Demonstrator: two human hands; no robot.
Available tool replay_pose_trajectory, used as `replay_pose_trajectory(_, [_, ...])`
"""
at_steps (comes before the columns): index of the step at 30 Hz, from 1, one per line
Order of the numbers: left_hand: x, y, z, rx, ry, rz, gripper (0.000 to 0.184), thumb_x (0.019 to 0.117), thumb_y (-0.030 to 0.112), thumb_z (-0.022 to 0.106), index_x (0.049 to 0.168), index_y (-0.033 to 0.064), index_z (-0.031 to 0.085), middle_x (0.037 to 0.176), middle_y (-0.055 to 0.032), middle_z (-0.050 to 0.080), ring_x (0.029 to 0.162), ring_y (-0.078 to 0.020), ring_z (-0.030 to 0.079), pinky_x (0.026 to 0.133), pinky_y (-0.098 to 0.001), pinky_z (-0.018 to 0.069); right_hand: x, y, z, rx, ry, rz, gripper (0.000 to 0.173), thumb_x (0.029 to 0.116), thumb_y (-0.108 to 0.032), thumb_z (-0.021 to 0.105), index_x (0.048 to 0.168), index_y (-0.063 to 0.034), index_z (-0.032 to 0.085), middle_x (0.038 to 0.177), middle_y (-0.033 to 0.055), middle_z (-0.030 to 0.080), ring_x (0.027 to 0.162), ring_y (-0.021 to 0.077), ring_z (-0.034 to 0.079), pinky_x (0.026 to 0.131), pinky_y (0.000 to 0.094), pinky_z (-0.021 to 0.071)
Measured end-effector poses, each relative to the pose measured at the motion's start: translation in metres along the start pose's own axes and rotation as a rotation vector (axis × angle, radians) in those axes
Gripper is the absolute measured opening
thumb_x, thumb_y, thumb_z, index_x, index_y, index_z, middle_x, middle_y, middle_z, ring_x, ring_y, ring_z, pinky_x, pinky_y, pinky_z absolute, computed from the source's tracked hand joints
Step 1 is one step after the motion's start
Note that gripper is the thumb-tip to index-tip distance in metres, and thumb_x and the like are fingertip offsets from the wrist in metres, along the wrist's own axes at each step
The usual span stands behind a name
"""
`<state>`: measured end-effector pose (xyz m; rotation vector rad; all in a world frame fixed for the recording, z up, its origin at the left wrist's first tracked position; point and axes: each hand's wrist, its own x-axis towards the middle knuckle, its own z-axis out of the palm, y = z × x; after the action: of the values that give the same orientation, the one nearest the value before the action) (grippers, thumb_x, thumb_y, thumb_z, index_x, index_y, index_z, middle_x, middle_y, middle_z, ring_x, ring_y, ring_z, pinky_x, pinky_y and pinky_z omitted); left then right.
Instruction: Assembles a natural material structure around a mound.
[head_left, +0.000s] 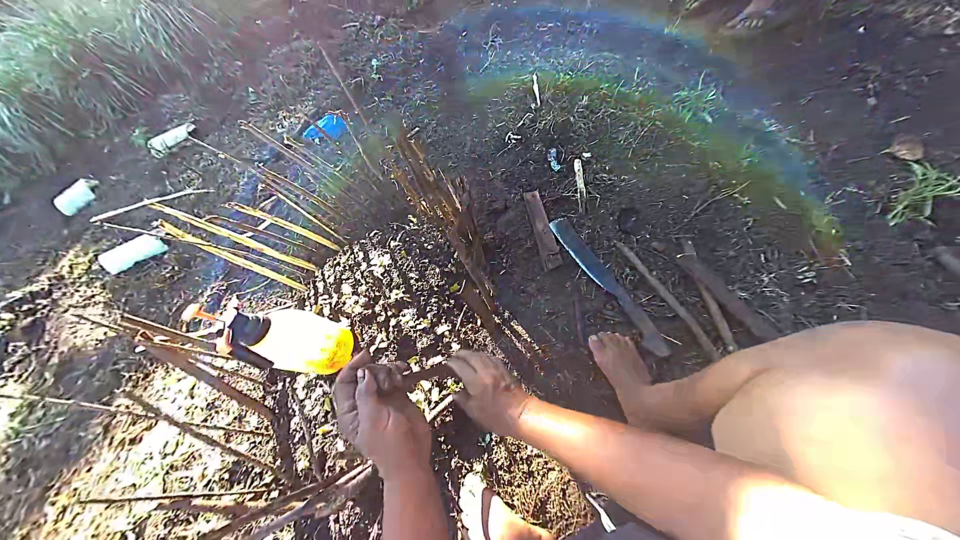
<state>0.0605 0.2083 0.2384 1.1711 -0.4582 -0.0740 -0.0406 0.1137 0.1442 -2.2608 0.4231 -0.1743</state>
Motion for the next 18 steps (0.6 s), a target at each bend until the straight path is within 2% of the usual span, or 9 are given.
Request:
replay_pose_trajectory(4, [-0.001, -0.031, 0.002, 0.033, 0.019, -0.003, 0.027, 0.1054, 0.008, 0.033, 0.117, 0.0097, 0.058, 0.070, 0.0082, 0.054, 0.062, -0.0078, 0.056, 0.065, -0.0278, 0.0542, 0.017, -0.022, 0.013, 0.122, -0.037, 0.051, 0.056, 0.1031, -0.025, 0.058, 0.155, -0.0116, 0.044, 0.152, 0.0129, 0.052, 0.132, 0.0295, 0.058, 0.109, 0.0492, 0.0488])
replay_pose_trajectory(8, [0.004, -0.052, 0.002, 0.014, 0.010, -0.021, 0.030, 0.1047, 0.007, 0.030, 0.115, 0.0103, 0.058, 0.069, 0.0075, 0.054, 0.063, -0.0097, 0.057, 0.067, -0.0311, 0.0550, 0.040, -0.012, 0.017, 0.144, -0.010, 0.099, 0.050, 0.1053, -0.024, 0.053, 0.154, -0.0127, 0.047, 0.149, 0.0132, 0.055, 0.129, 0.0308, 0.060, 0.106, 0.0506, 0.0507])
replay_pose_trajectory(11, [0.005, -0.068, 0.003, 0.008, -0.026, -0.026, 0.029, 0.1038, 0.006, 0.031, 0.113, 0.0108, 0.058, 0.070, 0.0070, 0.054, 0.063, -0.0094, 0.056, 0.068, -0.0300, 0.0537, 0.053, 0.001, 0.017, 0.130, -0.051, 0.127, 0.042, 0.1074, -0.025, 0.050, 0.147, -0.0123, 0.053, 0.142, 0.0120, 0.060, 0.126, 0.0287, 0.062, 0.105, 0.0488, 0.0515])
replay_pose_trajectory(15, [0.005, -0.090, 0.006, 0.048, -0.046, -0.057, 0.029, 0.1034, 0.006, 0.032, 0.114, 0.0107, 0.058, 0.070, 0.0071, 0.054, 0.063, -0.0089, 0.056, 0.067, -0.0287, 0.0536, 0.064, 0.015, 0.021, 0.127, -0.077, 0.142, 0.029, 0.1052, -0.020, 0.053, 0.130, -0.0070, 0.062, 0.127, 0.0152, 0.065, 0.115, 0.0309, 0.067, 0.097, 0.0494, 0.0555])
replay_pose_trajectory(18, [0.007, -0.101, 0.005, 0.061, -0.066, -0.078, 0.029, 0.1030, 0.006, 0.032, 0.114, 0.0105, 0.058, 0.072, 0.0069, 0.055, 0.065, -0.0091, 0.057, 0.069, -0.0292, 0.0536, 0.070, 0.024, 0.027, 0.124, -0.084, 0.141, 0.026, 0.1043, -0.015, 0.053, 0.126, -0.0051, 0.063, 0.126, 0.0163, 0.065, 0.114, 0.0316, 0.067, 0.096, 0.0489, 0.0559])
